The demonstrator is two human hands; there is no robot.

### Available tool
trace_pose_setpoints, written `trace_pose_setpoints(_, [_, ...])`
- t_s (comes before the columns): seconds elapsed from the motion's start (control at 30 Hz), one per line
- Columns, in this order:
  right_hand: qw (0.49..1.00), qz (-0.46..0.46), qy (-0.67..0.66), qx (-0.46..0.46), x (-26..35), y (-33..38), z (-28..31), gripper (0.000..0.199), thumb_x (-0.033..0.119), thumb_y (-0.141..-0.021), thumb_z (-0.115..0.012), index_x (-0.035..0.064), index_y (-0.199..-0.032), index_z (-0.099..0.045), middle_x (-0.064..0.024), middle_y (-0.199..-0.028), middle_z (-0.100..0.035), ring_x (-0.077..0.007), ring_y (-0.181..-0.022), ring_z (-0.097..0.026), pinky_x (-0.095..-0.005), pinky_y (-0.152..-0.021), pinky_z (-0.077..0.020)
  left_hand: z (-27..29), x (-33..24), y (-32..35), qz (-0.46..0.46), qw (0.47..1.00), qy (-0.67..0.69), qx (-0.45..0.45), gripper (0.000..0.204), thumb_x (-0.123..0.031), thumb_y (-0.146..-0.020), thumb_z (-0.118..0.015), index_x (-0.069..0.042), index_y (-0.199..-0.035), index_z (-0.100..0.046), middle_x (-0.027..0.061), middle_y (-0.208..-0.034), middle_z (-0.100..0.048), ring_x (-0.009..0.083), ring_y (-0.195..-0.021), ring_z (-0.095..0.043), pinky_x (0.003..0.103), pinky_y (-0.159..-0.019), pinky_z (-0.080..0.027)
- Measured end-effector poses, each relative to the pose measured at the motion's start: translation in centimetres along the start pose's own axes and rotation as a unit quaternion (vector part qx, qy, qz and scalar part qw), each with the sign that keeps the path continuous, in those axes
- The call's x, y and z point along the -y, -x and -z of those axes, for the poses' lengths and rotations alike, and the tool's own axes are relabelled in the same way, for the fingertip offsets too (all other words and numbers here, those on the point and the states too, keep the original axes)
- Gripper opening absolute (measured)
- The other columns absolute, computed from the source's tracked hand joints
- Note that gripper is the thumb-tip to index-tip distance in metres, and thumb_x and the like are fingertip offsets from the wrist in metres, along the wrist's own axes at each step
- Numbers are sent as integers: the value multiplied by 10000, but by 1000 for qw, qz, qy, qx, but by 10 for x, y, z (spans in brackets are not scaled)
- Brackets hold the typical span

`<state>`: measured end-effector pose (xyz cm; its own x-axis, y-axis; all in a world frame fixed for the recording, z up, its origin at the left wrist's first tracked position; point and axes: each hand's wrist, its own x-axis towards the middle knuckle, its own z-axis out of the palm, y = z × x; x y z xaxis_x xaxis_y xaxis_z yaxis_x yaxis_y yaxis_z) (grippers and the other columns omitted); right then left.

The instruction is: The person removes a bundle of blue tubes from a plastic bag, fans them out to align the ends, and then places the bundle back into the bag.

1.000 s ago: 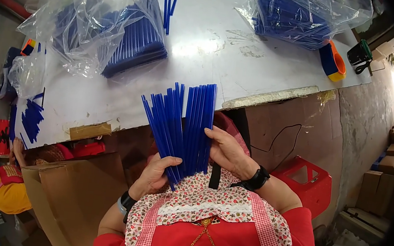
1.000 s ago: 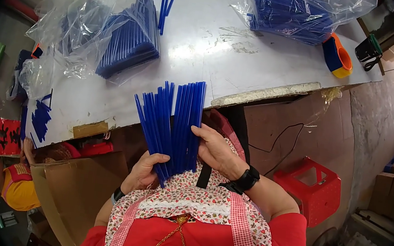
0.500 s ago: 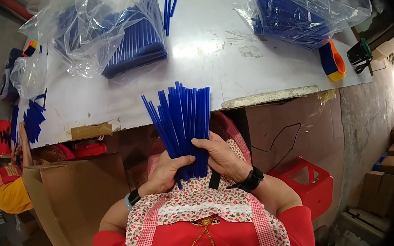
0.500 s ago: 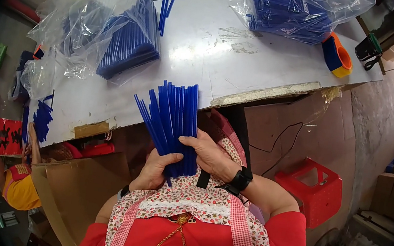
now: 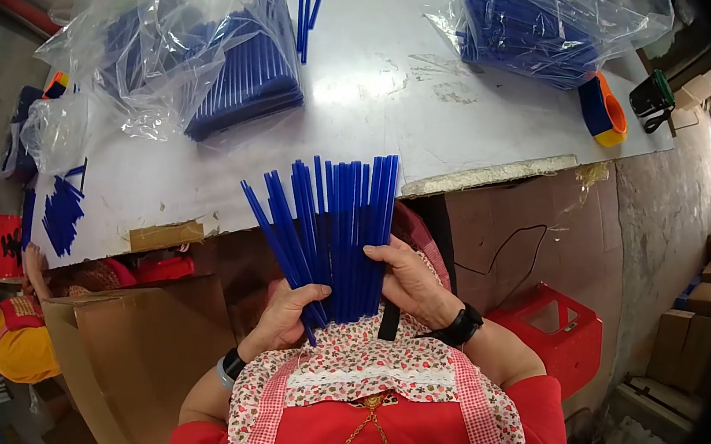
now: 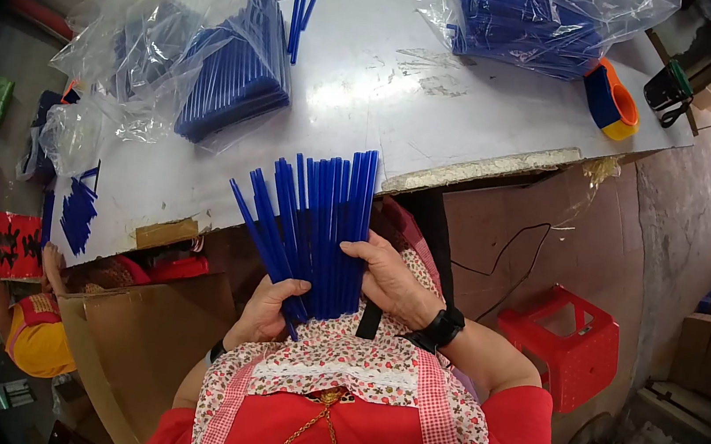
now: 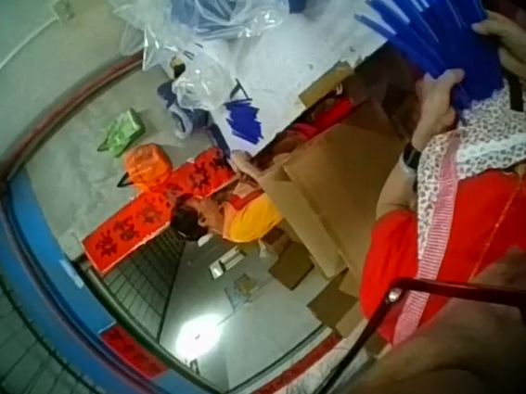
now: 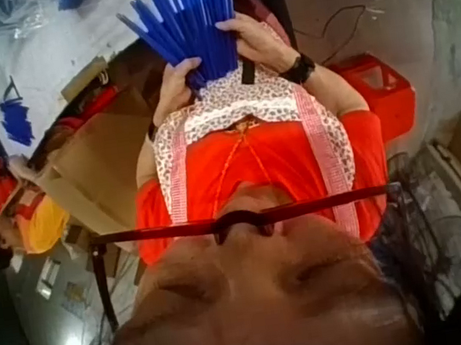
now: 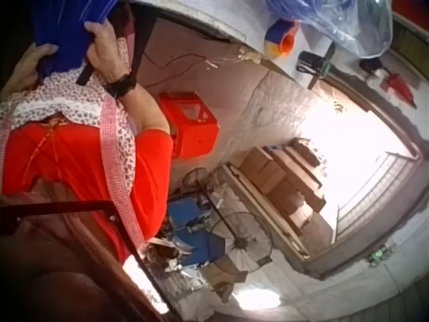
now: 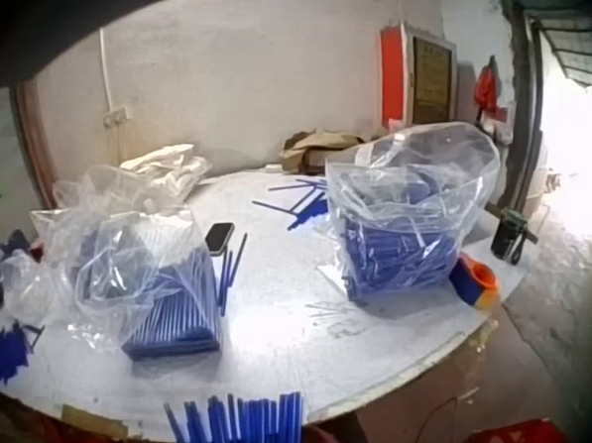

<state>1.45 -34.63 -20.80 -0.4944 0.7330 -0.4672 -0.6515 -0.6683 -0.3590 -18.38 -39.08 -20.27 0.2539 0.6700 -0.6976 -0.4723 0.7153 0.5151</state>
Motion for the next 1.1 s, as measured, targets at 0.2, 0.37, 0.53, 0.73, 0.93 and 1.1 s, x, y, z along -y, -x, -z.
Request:
trace_pose_setpoints(0.2, [1000,4,-5,-2,-2,0,4,366,39,-918,-482,8,-1283,-481,-129,-1216,-583,-204,-1107,-575,-369,-994,-457,4,-1,1,0,1000,2,7,400,41,-818,-582,29,-1214,-526,126,-1120,-625,219,-997,-622,369,-906,-510])
trace_pose_setpoints(0.37, [1000,10,5,8,-5,-2,4,376,90,-940,-475,4,-1306,-456,-130,-1261,-552,-207,-1135,-554,-368,-1000,-444,5,-3,0,7,1000,8,13,435,41,-810,-600,22,-1235,-509,112,-1143,-613,213,-1009,-614,363,-902,-507])
trace_pose_setpoints(0.53, [975,59,211,-34,-20,-3,-33,470,219,-981,-431,-11,-1385,-355,-159,-1337,-482,-255,-1226,-480,-416,-1045,-364,-34,6,4,-9,999,-31,40,514,54,-776,-638,-6,-1261,-480,83,-1156,-595,200,-1026,-602,353,-897,-504])
trace_pose_setpoints(0.73, [733,285,618,14,-17,-12,-6,588,366,-983,-398,16,-1439,-273,-206,-1362,-436,-326,-1285,-402,-469,-1108,-213,-45,5,9,33,998,4,52,532,39,-742,-679,-36,-1231,-482,69,-1066,-611,201,-969,-614,346,-855,-513])
trace_pose_setpoints(0.93, [636,427,638,-78,6,-2,-22,644,463,-950,-435,68,-1439,-296,-198,-1427,-377,-326,-1336,-347,-476,-1137,-142,-44,-8,16,101,985,29,140,491,5,-723,-700,-36,-1177,-518,81,-964,-627,217,-870,-632,331,-789,-521])
trace_pose_setpoints(1.1, [384,493,777,68,54,24,-37,651,474,-923,-474,83,-1424,-329,-204,-1430,-373,-318,-1335,-351,-481,-1134,-159,-39,-24,18,152,954,20,257,455,-16,-710,-712,-32,-1136,-551,86,-931,-625,217,-810,-634,324,-736,-526])
